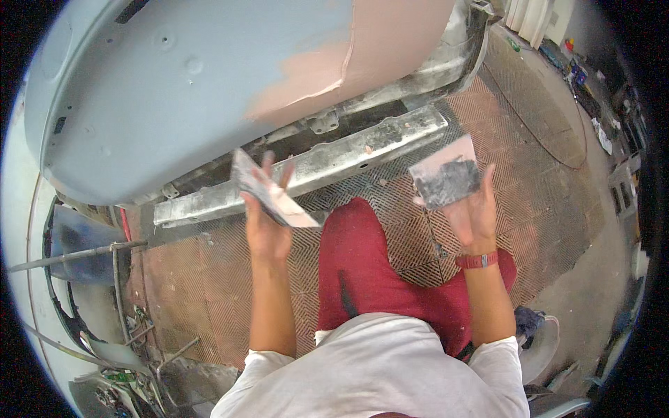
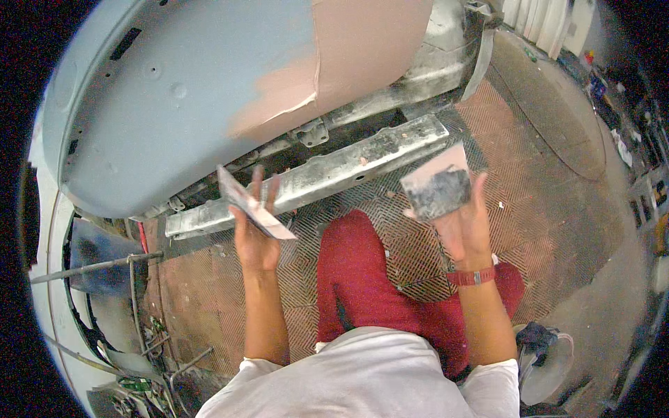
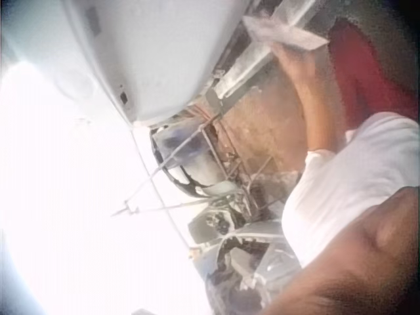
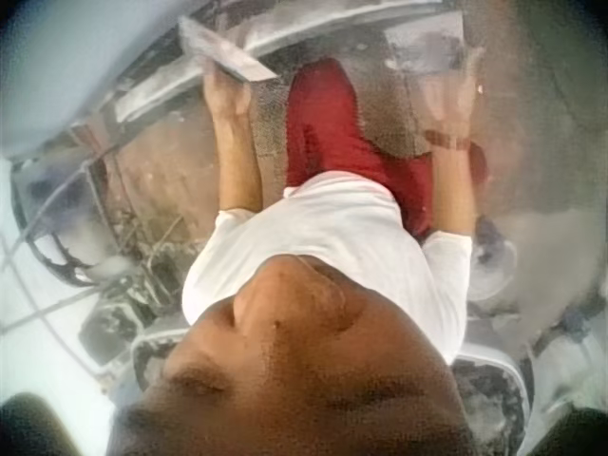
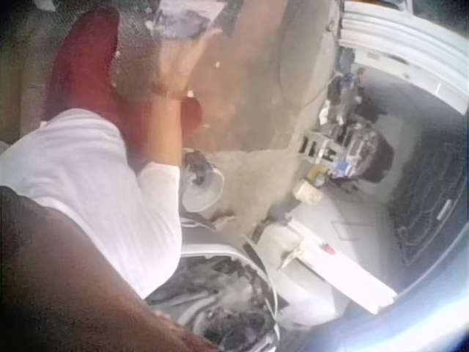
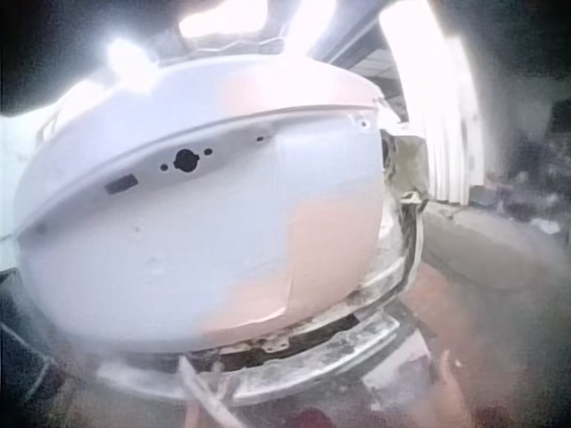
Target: The person sands a car hood using sandpaper, focusing on smoothing the surface. They move around the hood, sanding different sections and occasionally switching hands.
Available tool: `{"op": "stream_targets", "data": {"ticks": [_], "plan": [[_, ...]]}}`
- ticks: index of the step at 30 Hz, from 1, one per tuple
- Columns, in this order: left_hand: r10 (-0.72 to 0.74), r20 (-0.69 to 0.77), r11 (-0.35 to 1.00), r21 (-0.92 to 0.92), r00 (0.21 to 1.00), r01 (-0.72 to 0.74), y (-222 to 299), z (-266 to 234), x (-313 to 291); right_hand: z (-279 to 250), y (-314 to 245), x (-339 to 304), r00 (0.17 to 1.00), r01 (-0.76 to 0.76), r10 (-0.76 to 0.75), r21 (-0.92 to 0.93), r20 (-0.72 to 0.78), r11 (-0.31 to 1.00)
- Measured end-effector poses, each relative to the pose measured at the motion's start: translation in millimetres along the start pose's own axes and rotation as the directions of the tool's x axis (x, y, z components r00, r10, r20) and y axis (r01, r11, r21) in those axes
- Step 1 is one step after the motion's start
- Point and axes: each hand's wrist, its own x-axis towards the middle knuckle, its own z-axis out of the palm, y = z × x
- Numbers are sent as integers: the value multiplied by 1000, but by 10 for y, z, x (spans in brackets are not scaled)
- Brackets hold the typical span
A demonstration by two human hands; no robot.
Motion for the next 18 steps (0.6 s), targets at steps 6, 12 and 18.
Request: {"op": "stream_targets", "data": {"ticks": [6, 12, 18], "plan": [[137, -104, 971, -182, 985, -155, 231, -252, 283, 680, 459, 432, 895, 408, -446, -362, -23, 838], [122, -88, 981, -139, 989, -134, 290, -352, 376, 1101, 932, 899, 558, 401, -607, -825, 565, -399], [121, -53, 991, -47, 991, -123, 347, -338, 318, 1142, 1206, 1016, 489, 461, -620, -785, 614, -414]]}}
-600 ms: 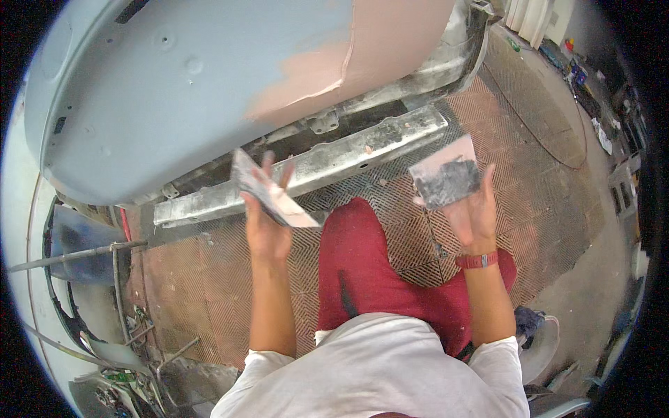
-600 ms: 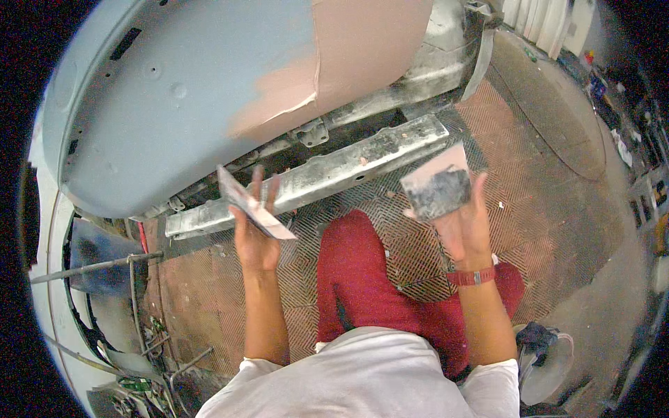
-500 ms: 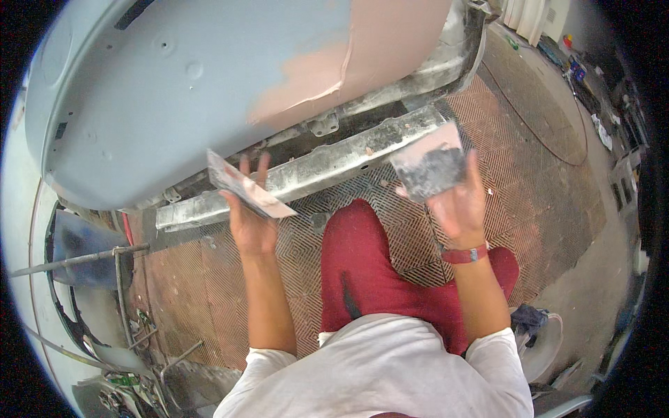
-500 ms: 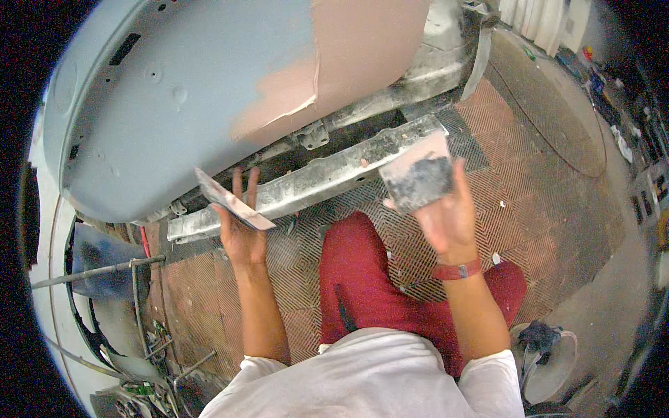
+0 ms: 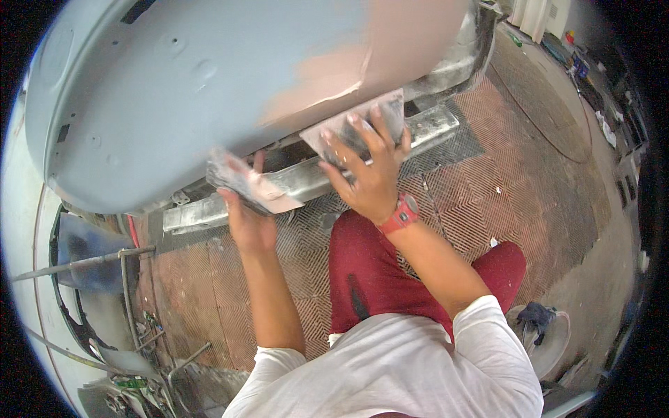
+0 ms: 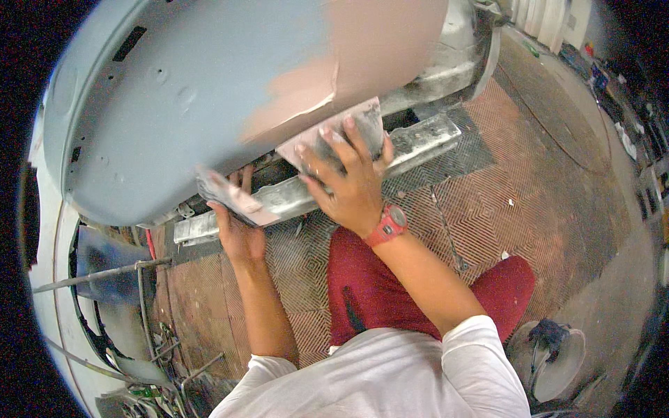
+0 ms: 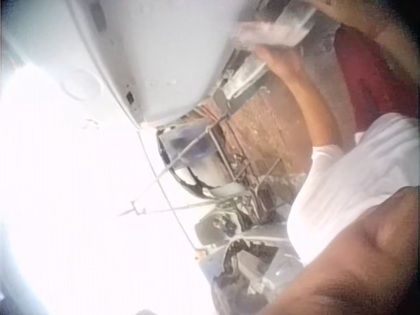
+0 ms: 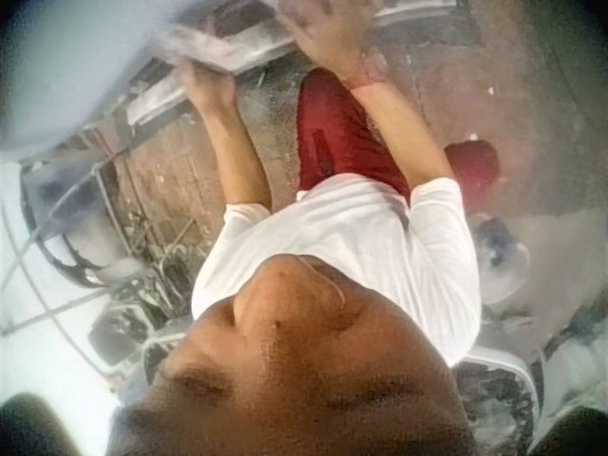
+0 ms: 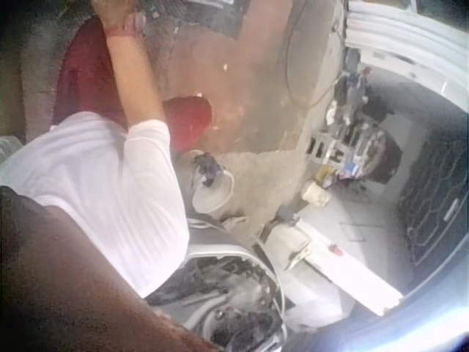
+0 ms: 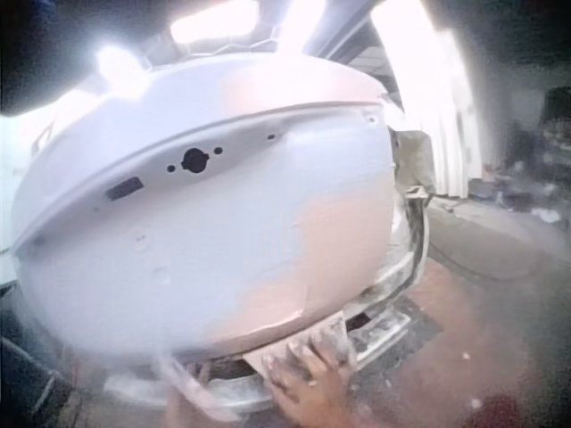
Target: The person sands a car hood using sandpaper, focusing on smoothing the surface. They move around the hood, sanding different sections and occasionally switching hands.
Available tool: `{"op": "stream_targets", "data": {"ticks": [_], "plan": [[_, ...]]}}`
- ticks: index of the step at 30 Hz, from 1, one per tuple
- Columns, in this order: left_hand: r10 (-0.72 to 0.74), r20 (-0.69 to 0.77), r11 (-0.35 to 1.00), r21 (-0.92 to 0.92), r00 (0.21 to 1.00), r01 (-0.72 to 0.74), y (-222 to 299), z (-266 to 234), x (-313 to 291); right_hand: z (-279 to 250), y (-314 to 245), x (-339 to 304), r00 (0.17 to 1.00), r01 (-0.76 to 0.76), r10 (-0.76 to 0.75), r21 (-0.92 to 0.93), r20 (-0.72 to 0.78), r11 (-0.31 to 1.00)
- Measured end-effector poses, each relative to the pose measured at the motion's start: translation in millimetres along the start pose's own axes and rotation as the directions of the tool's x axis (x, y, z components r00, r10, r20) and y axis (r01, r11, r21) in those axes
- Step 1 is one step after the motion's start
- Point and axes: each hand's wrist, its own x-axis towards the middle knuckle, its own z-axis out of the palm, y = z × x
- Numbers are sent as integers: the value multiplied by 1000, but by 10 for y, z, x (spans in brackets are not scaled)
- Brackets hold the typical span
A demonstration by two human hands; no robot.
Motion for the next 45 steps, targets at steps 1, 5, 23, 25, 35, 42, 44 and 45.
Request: {"op": "stream_targets", "data": {"ticks": [1, 5, 23, 25, 35, 42, 44, 45], "plan": [[19, -127, 994, 110, 992, -5, 16, 67, -62, -60, -60, -33, 1000, 14, -14, 31, 6, 999], [227, -339, 882, 468, 913, -45, -1, 45, -296, -557, -282, -108, 984, -89, 80, 54, 161, 995], [42, -264, 998, -32, 964, -52, 248, -236, -160, -451, -378, -100, 945, 28, 3, -88, 326, 996], [-12, -194, 990, -137, 981, -15, 212, -205, -116, -206, -360, -58, 980, 30, -9, -100, 201, 995], [-7, -147, 976, -215, 989, -25, 170, -127, 46, 427, -413, 112, 999, 35, -30, -175, 32, 984], [-1, -113, 979, -204, 994, -22, 187, -113, 48, 329, -404, -30, 996, -1, 12, -125, 88, 992], [-10, -136, 981, -195, 991, -17, 177, -117, 22, 302, -475, 66, 999, 11, -5, -122, 52, 992], [-12, -145, 981, -191, 989, -16, 169, -130, 34, 300, -501, 106, 998, 10, -3, -115, 55, 993]]}}
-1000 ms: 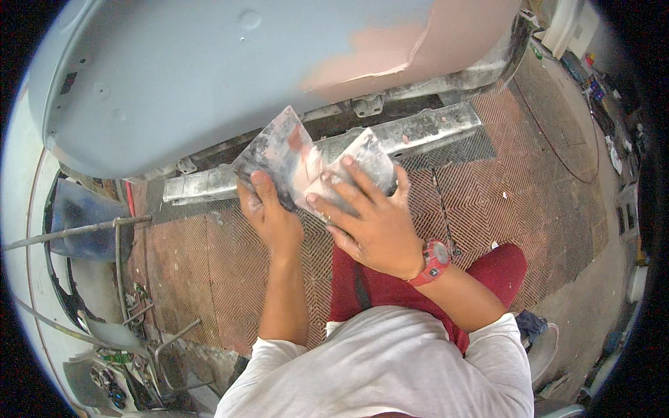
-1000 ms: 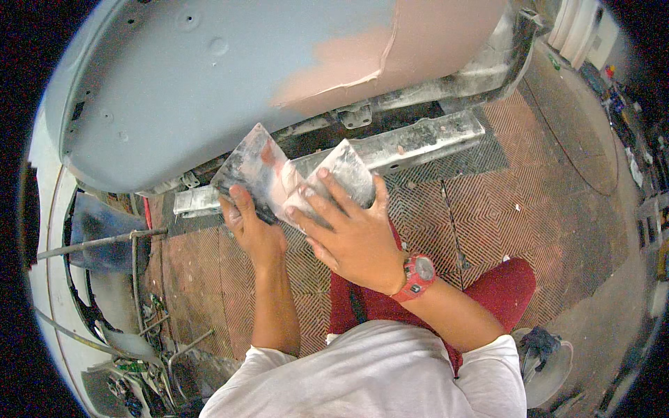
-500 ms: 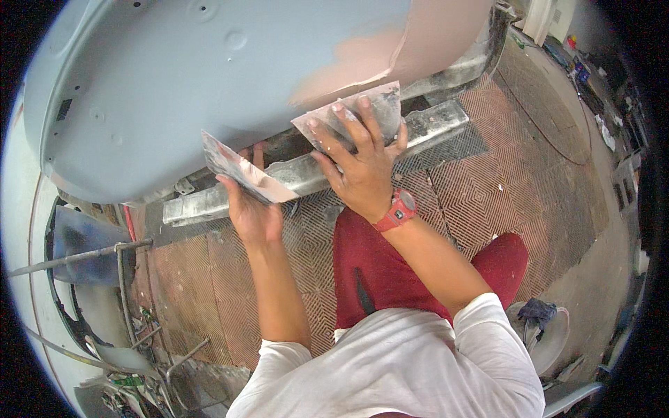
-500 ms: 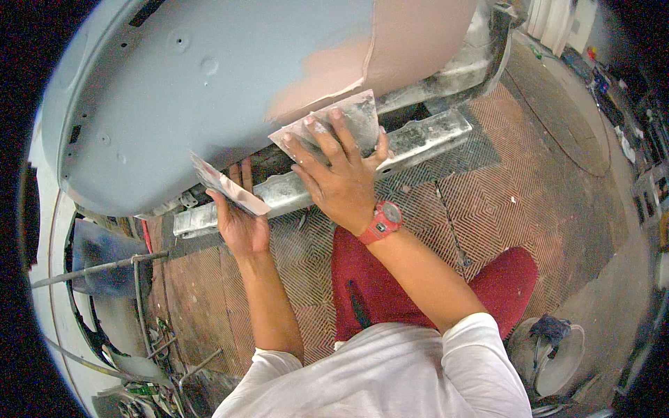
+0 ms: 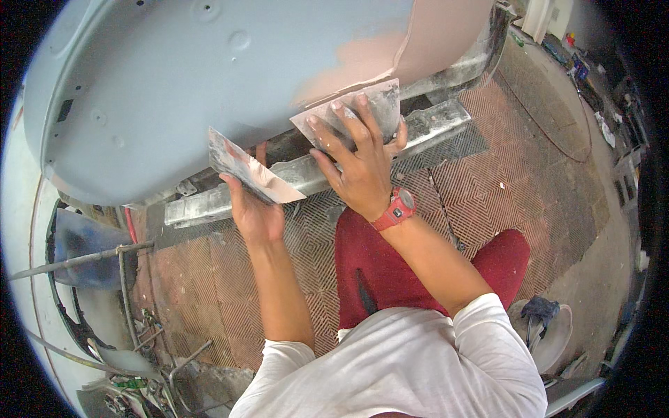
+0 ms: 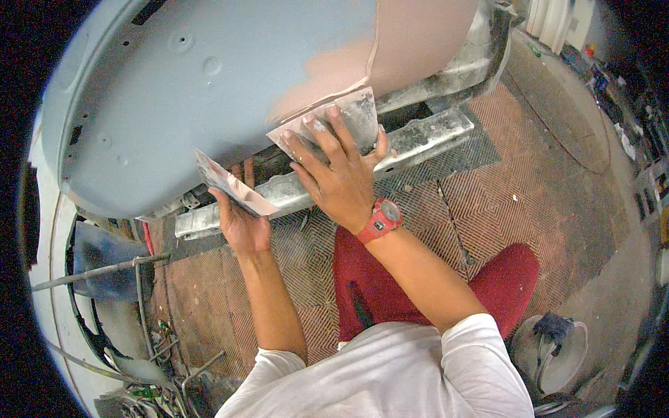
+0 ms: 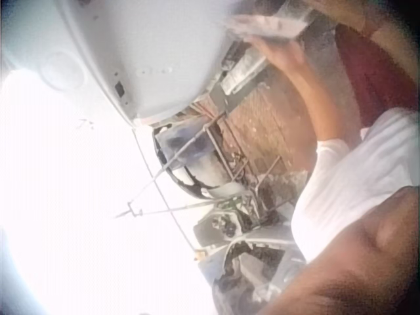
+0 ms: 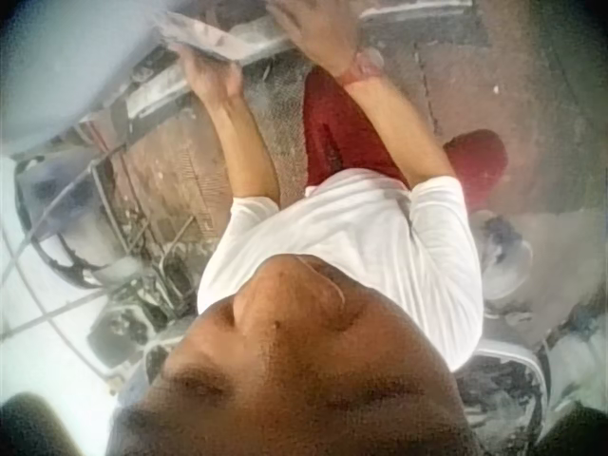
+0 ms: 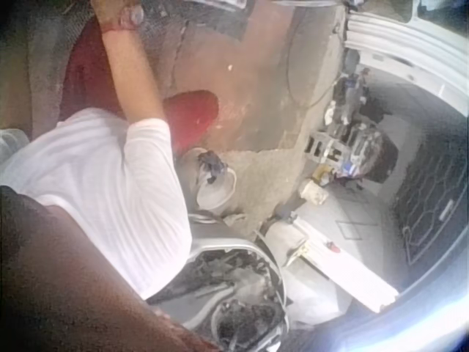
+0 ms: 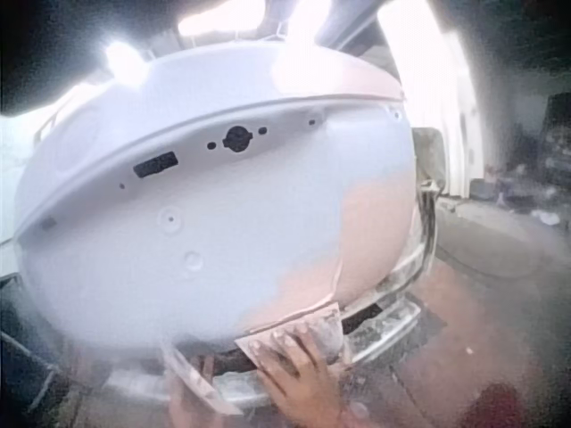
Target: The person sands a car hood using sandpaper, focusing on smoothing the surface. They move around the hood, sanding different sections and occasionally switching hands.
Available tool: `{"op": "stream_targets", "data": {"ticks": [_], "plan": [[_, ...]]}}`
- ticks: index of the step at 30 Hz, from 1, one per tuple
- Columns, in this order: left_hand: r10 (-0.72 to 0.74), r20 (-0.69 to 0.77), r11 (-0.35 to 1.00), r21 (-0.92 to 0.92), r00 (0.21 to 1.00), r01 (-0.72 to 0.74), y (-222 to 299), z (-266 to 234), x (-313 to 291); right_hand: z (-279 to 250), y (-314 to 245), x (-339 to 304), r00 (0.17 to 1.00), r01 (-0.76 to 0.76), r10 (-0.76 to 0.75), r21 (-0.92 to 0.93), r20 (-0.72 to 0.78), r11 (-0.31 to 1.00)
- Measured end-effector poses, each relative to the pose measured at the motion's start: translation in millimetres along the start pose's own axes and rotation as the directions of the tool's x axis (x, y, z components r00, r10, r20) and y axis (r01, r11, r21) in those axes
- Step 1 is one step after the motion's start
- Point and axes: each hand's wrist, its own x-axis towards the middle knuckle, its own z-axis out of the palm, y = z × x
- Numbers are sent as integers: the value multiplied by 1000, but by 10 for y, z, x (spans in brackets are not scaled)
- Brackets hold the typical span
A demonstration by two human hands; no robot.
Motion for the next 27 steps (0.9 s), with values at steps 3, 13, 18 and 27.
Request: {"op": "stream_targets", "data": {"ticks": [3, 13, 18, 27], "plan": [[13, -10, 1000, 23, 1000, -13, 4, 22, 10, 5, -58, 75, 1000, -7, 7, 4, 8, 1000], [-3, 54, 991, 132, 999, -4, 47, 27, 27, 354, 134, -73, 996, 44, -49, -64, -71, 997], [9, 67, 991, 129, 998, -17, 16, -11, 39, 469, 390, -207, 992, 84, -93, -97, -87, 992], [19, -11, 998, 62, 1000, -18, -1, 19, 17, 48, 564, -60, 985, 16, -10, 30, -171, 999]]}}
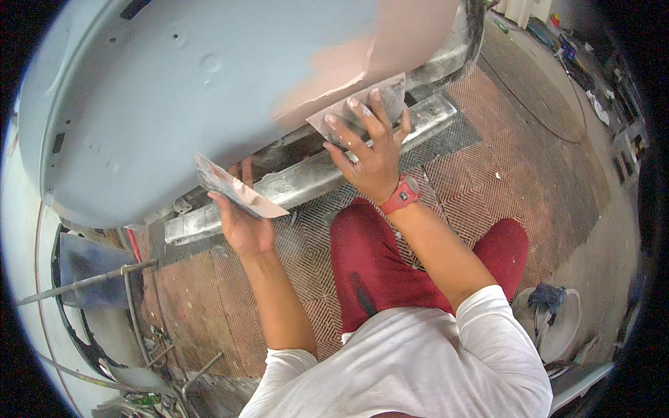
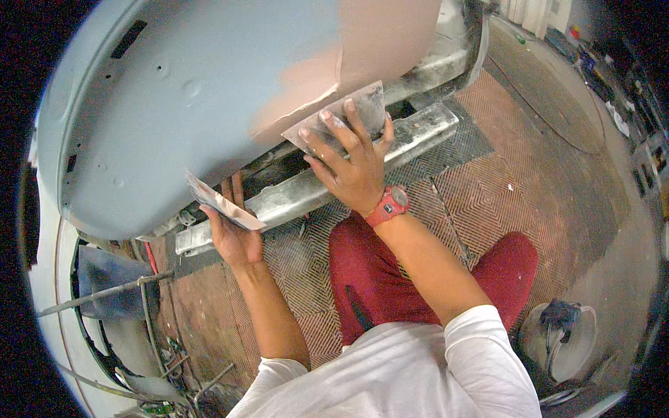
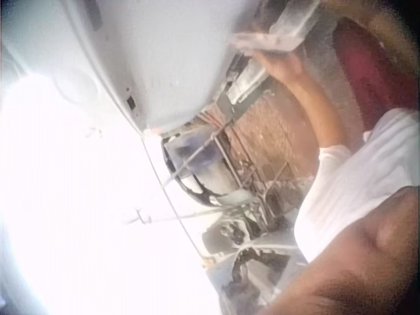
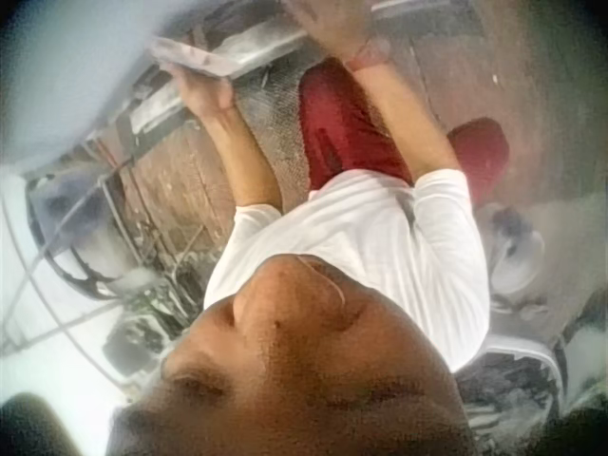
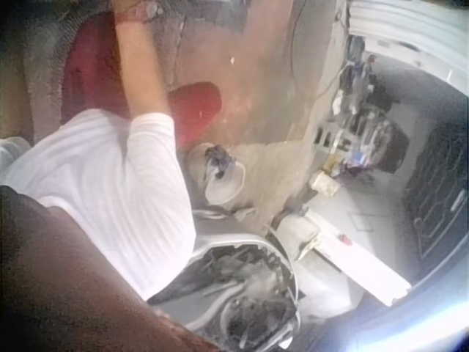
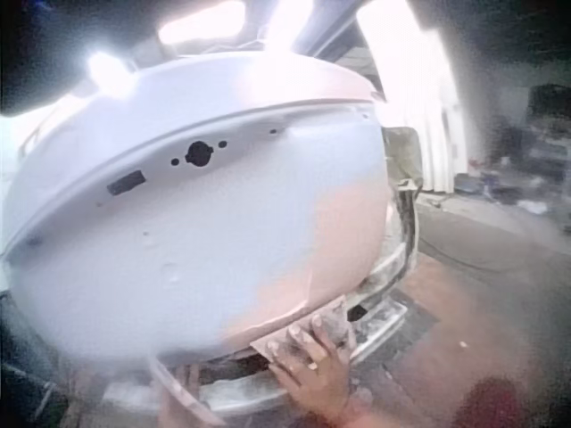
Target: The person sands a car hood using sandpaper, focusing on smoothing the surface. They move around the hood, sanding different sections and occasionally switching hands.
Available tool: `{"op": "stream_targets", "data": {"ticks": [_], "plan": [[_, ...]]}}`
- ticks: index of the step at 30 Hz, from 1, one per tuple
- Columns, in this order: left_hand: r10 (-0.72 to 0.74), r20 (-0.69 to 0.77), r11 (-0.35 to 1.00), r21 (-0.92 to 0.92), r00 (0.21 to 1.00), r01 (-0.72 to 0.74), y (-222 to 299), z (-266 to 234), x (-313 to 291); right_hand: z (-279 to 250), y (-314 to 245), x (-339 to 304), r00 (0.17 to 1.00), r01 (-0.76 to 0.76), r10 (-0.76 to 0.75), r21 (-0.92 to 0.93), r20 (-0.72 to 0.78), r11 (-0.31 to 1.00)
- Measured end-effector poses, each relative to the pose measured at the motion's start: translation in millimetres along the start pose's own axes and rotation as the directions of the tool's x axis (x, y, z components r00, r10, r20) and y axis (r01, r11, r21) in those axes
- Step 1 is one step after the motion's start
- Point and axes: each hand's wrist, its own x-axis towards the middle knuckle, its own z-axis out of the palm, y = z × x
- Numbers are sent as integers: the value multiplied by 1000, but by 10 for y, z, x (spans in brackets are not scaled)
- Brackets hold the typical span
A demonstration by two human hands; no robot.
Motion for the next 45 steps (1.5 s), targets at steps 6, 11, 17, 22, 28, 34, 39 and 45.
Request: {"op": "stream_targets", "data": {"ticks": [6, 11, 17, 22, 28, 34, 39, 45], "plan": [[-4, 74, 1000, 30, 997, 2, 2, -51, 2, -25, 72, 115, 1000, 1, -1, -32, 11, 999], [10, 11, 999, 41, 1000, -10, -12, 70, -12, 76, 172, 115, 997, 70, -68, -90, 29, 993], [-3, 114, 998, 64, 993, -4, -11, -74, 49, 289, 396, -173, 994, 111, -110, -93, 20, 989], [-10, 99, 999, 43, 995, 6, -15, -47, 26, 245, 438, -303, 999, 23, -21, -56, 47, 998], [-1, 110, 997, 78, 994, -7, -29, -97, 37, 41, 122, -21, 998, 59, -60, -45, -13, 997], [-14, 114, 999, 52, 993, 8, -10, -105, 37, 73, -58, 149, 1000, 18, -19, -45, -8, 999], [-16, 125, 999, 51, 992, 10, -7, -140, 70, 301, 88, -6, 998, 55, -57, -63, -24, 997], [-1, 66, 998, 60, 998, -3, 0, 43, 12, 373, 327, -215, 994, 109, -108, -73, 18, 991]]}}
